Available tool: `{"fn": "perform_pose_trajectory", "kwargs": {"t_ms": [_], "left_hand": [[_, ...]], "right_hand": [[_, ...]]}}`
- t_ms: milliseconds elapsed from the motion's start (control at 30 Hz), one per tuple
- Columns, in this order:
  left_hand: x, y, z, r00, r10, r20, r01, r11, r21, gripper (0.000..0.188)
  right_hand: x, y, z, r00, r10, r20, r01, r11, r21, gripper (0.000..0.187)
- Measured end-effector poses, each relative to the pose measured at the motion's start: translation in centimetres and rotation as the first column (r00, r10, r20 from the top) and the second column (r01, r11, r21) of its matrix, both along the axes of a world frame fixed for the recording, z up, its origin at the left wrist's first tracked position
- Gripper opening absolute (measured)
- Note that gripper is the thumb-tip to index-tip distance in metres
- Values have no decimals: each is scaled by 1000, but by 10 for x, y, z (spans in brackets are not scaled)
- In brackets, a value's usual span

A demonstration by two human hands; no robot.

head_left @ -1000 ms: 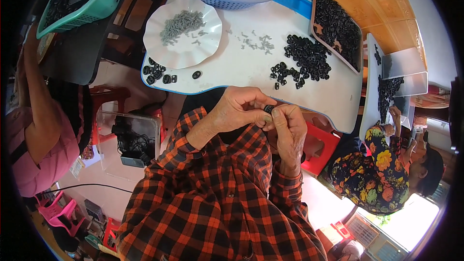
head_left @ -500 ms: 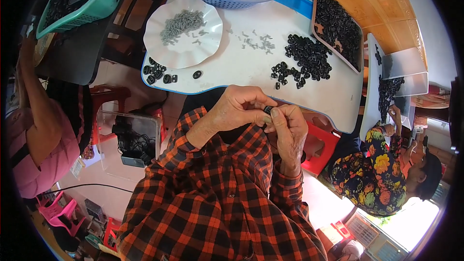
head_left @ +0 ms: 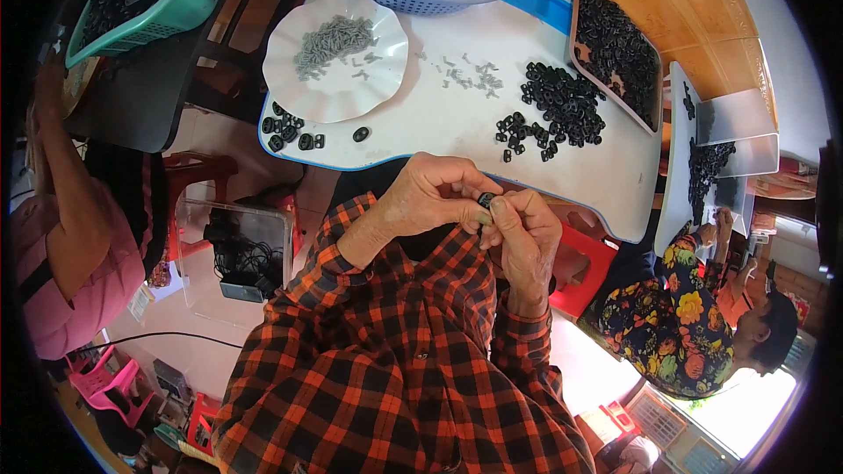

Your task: The person assembles plastic cord locks by picking up components from the table and fitting them together by hand.

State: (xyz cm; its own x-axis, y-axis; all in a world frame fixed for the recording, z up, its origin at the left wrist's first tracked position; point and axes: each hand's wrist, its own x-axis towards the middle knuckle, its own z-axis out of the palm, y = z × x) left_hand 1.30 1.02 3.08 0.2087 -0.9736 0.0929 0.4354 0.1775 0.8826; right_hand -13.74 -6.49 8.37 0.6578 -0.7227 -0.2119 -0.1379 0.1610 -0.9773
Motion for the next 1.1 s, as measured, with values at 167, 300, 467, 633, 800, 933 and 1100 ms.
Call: {"fn": "perform_pose_trajectory", "kwargs": {"t_ms": [167,300,467,633,800,933,1100], "left_hand": [[1,1,0,999,-7,-41,6,999,-34,25],[2,2,2,998,-27,-53,27,1000,4,25],[-1,4,2,999,-19,-31,19,1000,6,23],[1,5,1,999,-35,-27,35,999,-2,23],[2,3,8,997,-78,-3,78,997,-30,23],[2,5,11,997,-76,-24,74,996,-52,21],[0,8,21,997,-45,56,51,993,-108,27]], "right_hand": [[-1,-4,-1,997,23,69,-28,997,70,13],[-2,-13,-11,981,80,179,-111,979,170,12],[-3,-16,-21,963,65,263,-142,949,283,12],[-2,-17,-26,945,89,316,-202,917,344,14],[-4,-20,-21,933,105,344,-245,886,394,19],[1,-17,-16,934,139,328,-254,907,337,23],[-2,-15,-18,918,142,371,-280,893,351,22]]}}
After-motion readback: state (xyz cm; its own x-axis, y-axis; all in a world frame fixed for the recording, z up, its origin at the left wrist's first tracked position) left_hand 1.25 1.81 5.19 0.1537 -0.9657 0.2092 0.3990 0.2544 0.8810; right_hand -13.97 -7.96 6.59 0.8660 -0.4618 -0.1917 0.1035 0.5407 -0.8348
